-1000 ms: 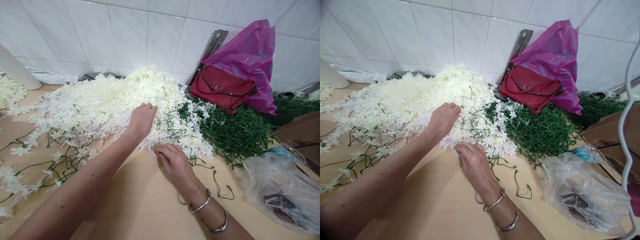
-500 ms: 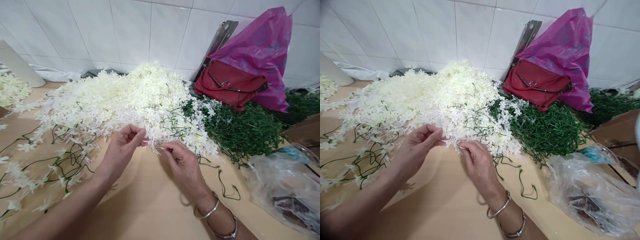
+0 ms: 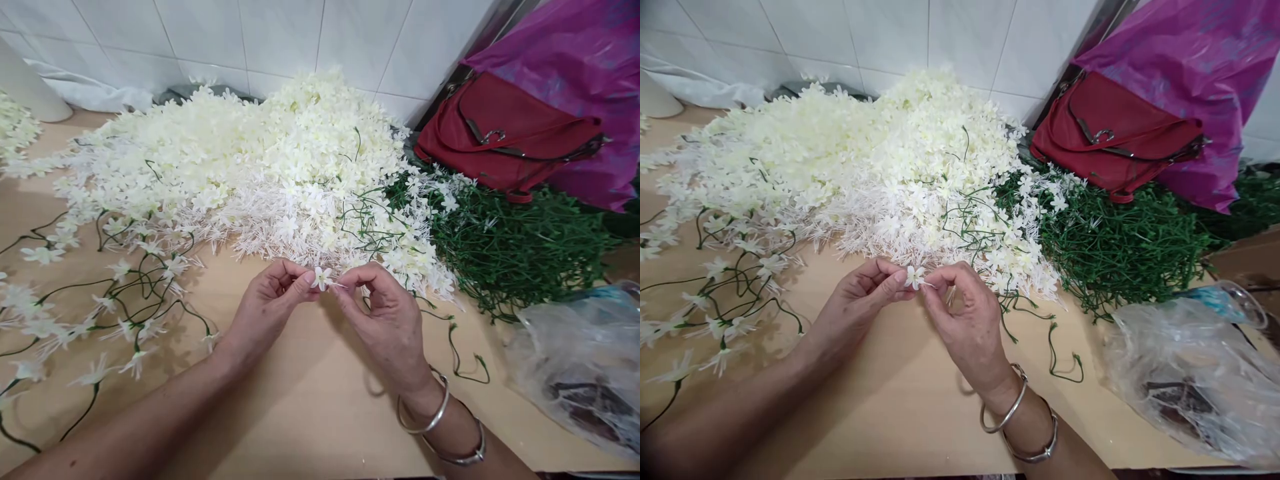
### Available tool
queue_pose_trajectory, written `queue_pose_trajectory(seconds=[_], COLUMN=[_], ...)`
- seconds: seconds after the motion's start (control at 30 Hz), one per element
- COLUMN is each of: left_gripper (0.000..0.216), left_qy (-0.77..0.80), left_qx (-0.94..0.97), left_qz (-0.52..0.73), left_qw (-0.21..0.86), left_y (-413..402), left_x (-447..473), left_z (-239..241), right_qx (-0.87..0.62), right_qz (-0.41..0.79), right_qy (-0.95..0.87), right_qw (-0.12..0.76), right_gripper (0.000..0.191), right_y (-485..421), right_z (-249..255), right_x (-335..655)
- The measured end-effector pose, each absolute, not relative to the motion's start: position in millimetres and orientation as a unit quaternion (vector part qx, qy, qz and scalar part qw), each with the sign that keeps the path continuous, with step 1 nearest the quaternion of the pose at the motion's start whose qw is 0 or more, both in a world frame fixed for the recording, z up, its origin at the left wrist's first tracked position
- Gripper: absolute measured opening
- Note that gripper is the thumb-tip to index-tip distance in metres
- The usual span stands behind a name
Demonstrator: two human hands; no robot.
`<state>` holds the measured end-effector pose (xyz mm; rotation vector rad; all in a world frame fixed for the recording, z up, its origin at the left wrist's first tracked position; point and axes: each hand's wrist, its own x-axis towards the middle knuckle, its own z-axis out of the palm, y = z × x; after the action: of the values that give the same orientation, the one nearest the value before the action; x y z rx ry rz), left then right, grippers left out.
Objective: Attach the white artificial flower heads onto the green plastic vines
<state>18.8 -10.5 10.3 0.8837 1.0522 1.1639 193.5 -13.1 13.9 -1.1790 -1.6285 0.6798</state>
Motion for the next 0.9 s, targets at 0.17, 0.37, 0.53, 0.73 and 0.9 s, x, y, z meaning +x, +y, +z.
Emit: queue_pose_trajectory(seconds=[0.17,0.37,0.53,0.73,0.9], left_gripper=[0.025,0.020,0.016,0.020,0.033], left_qy=[0.469,0.457,0.440,0.439,0.433], left_qx=[0.422,0.420,0.403,0.422,0.409], left_qz=[0.474,0.473,0.464,0.449,0.469], left_qw=[0.614,0.626,0.655,0.654,0.653], left_y=[-12.4,-12.1,-13.1,-15.3,-16.9], left_x=[20.0,18.7,17.7,18.4,22.7], left_z=[15.0,13.8,13.0,16.3,15.7], right_qx=[-0.508,-0.502,-0.504,-0.491,-0.475], right_qz=[0.280,0.292,0.311,0.258,0.224], right_qy=[-0.655,-0.658,-0.645,-0.692,-0.719], right_qw=[0.484,0.480,0.483,0.462,0.455], right_gripper=[0.013,0.012,0.024,0.025,0.015], right_y=[-13.3,-15.1,-16.5,-14.6,-12.7], right_z=[11.7,9.3,7.9,13.3,11.9], right_x=[190.2,186.2,185.9,189.2,192.0])
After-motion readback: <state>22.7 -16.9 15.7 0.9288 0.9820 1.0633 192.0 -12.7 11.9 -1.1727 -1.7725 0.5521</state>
